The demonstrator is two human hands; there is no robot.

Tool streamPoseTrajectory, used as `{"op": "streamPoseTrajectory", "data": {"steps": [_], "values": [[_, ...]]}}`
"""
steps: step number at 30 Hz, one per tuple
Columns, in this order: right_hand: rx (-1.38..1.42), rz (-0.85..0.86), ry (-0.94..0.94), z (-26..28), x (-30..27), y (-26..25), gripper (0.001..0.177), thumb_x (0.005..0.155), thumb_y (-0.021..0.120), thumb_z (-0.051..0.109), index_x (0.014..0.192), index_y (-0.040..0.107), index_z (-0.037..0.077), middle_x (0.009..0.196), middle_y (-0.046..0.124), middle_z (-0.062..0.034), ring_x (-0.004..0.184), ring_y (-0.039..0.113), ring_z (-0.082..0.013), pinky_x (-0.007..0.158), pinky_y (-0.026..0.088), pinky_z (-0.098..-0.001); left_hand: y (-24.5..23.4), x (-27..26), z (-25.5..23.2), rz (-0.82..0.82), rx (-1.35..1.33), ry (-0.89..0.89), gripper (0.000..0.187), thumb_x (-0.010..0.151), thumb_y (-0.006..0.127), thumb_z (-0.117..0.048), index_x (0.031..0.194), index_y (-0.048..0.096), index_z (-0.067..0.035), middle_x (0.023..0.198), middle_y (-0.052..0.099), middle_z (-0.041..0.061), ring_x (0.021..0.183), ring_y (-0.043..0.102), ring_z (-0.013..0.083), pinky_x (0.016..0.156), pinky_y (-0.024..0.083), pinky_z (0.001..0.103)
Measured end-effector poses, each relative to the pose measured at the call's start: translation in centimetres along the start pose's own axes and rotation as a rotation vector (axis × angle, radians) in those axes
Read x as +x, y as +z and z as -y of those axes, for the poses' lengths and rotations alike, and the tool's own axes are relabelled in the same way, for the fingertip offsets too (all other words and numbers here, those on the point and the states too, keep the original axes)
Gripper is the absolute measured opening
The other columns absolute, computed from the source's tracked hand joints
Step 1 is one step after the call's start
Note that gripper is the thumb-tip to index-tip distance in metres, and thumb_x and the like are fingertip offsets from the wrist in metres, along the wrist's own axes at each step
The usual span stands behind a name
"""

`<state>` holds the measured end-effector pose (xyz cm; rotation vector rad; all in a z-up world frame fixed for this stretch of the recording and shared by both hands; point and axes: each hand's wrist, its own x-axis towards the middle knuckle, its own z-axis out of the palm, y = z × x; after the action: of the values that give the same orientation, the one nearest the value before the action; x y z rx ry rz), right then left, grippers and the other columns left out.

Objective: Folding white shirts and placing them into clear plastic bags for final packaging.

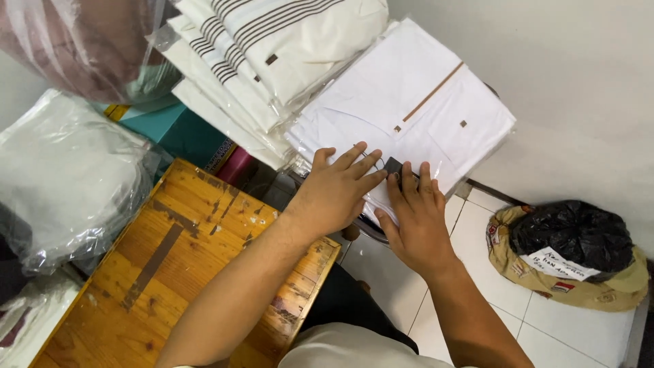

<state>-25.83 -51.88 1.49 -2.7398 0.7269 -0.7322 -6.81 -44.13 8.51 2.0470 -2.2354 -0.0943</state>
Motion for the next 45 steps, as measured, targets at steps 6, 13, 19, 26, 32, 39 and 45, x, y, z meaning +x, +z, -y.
{"op": "streamPoseTrajectory", "data": {"steps": [6, 13, 19, 26, 32, 39, 45], "values": [[-0.049, -0.120, -0.136, 2.1, -0.3, 1.0, 0.044, 0.106, 0.050, 0.033, 0.141, 0.060, 0.008, 0.146, 0.057, -0.0194, 0.152, 0.025, -0.0488, 0.115, 0.021, -0.0484, 3.5, -2.2, 0.4, -0.285, -0.023, -0.075, 0.072, 0.080, 0.076, -0.022, 0.148, 0.051, -0.022, 0.160, 0.042, 0.009, 0.147, 0.036, 0.0268, 0.103, 0.030, 0.060], [-0.047, -0.076, -0.218, 8.8, -1.0, -0.3, 0.048, 0.103, 0.051, 0.042, 0.139, 0.061, 0.011, 0.143, 0.058, -0.0218, 0.140, 0.040, -0.0579, 0.099, 0.039, -0.0574, 5.2, -8.4, 1.9, -0.570, 0.020, -0.085, 0.056, 0.087, 0.069, -0.007, 0.139, 0.058, -0.022, 0.151, 0.053, 0.005, 0.138, 0.048, 0.0230, 0.094, 0.029, 0.055], [0.157, 0.131, -0.365, 12.4, -1.6, -1.4, 0.076, 0.088, 0.068, 0.057, 0.147, 0.048, 0.014, 0.154, 0.053, -0.0041, 0.139, 0.049, -0.0449, 0.088, 0.046, -0.0513, 2.8, -19.0, 2.1, -0.722, 0.082, -0.125, 0.035, 0.109, 0.043, -0.012, 0.134, 0.065, -0.021, 0.144, 0.063, 0.002, 0.134, 0.061, 0.0250, 0.089, 0.029, 0.048], [0.095, 0.420, -0.900, 16.9, -1.3, 1.0, 0.106, 0.072, 0.064, 0.068, 0.157, 0.033, 0.014, 0.167, 0.032, -0.0045, 0.151, 0.034, -0.0168, 0.116, 0.018, -0.0439, 2.5, -31.1, -0.4, -0.949, 0.291, -0.315, 0.025, 0.107, 0.049, -0.012, 0.113, 0.072, -0.018, 0.121, 0.075, 0.003, 0.110, 0.074, 0.0224, 0.086, 0.024, 0.043], [0.303, 0.353, -1.077, 22.4, -1.4, 12.1, 0.076, 0.080, 0.066, 0.006, 0.153, 0.046, 0.016, 0.156, 0.051, -0.0037, 0.144, 0.045, -0.0241, 0.112, 0.031, -0.0504, 7.5, -39.6, -3.5, -0.962, 0.394, -0.649, 0.035, 0.111, 0.039, -0.028, 0.113, 0.074, -0.028, 0.115, 0.074, -0.003, 0.105, 0.069, 0.0196, 0.081, 0.029, 0.042], [0.483, 0.602, -0.778, 29.5, -0.5, 16.3, 0.088, 0.073, 0.077, 0.007, 0.153, 0.042, 0.017, 0.150, 0.048, -0.0164, 0.140, 0.044, -0.0395, 0.110, 0.034, -0.0544, 12.4, -43.0, -8.8, -0.722, 0.374, -0.982, 0.034, 0.086, 0.065, -0.026, 0.117, 0.072, -0.013, 0.104, 0.071, 0.008, 0.086, 0.067, 0.0270, 0.065, 0.048, 0.039], [0.773, 0.812, 0.080, 30.7, 0.8, 18.0, 0.036, 0.091, 0.075, 0.030, 0.126, 0.075, 0.019, 0.114, 0.076, -0.0109, 0.111, 0.071, -0.0258, 0.095, 0.057, -0.0357, 10.9, -37.4, -8.7, -0.409, 0.276, -1.315, 0.053, 0.066, 0.082, -0.037, 0.107, 0.070, -0.006, 0.088, 0.061, 0.010, 0.073, 0.062, 0.0264, 0.044, 0.051, 0.034]]}}
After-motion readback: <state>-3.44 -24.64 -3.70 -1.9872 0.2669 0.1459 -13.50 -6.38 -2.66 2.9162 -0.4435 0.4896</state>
